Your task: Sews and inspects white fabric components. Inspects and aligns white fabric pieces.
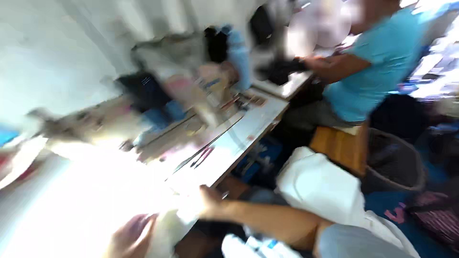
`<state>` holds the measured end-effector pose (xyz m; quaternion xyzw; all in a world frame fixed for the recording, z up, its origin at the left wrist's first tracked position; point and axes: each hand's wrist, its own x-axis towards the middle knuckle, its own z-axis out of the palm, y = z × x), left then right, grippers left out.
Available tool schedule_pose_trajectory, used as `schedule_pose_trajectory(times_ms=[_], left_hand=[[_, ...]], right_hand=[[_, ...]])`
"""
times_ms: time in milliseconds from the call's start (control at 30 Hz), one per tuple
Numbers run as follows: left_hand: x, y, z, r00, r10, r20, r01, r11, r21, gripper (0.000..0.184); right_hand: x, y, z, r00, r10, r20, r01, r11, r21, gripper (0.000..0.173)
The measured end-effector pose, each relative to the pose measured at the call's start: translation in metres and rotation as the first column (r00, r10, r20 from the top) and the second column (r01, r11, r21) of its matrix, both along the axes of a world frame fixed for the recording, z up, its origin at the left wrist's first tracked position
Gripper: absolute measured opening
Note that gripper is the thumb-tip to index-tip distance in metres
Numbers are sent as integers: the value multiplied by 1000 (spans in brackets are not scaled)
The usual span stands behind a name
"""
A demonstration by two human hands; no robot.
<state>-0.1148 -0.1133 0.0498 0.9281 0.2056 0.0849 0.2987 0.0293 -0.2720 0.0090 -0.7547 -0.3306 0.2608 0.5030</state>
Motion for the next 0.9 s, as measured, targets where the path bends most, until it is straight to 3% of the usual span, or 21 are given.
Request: schedule_pose_trajectory(times_ms=[67,133,200,267,333,367,433,500,600,700,800,900], left_hand=[[8,-19,6,998,-42,38,47,990,-133,29],[10,-16,5,997,-75,11,76,972,-224,30],[18,-6,4,1000,-10,-21,7,989,-149,29],[34,12,-4,996,-27,84,30,999,-36,28],[60,36,-23,943,-218,252,209,976,60,28],[73,47,-31,908,-328,262,312,945,104,30],[91,61,-38,863,-485,143,452,867,211,32],[99,70,-41,843,-537,22,505,805,312,27],[102,78,-40,808,-586,50,531,763,368,26],[88,68,-7,793,-605,71,546,758,358,26],[53,48,56,821,-565,-83,525,688,501,20],[11,32,105,835,-535,-130,465,558,687,24]], right_hand=[[-1,-15,-4,1000,-24,-3,25,997,80,31],[-4,-27,-31,998,-32,-51,37,993,108,28],[-9,-39,-55,994,-30,-110,45,989,141,20],[-17,-49,-59,983,-1,-186,33,985,171,15],[-22,-56,-52,976,37,-213,11,975,222,15],[-23,-58,-50,980,43,-195,5,971,239,16],[-19,-61,-54,998,5,-67,9,979,203,21],[-14,-64,-63,986,-80,145,56,985,164,22],[-18,-60,-65,934,-131,331,55,971,231,21],[-24,-43,-58,931,-117,345,47,977,207,44],[-27,-23,-43,921,-125,368,33,969,246,41],[-34,-2,-13,934,-104,341,-24,937,349,40]])
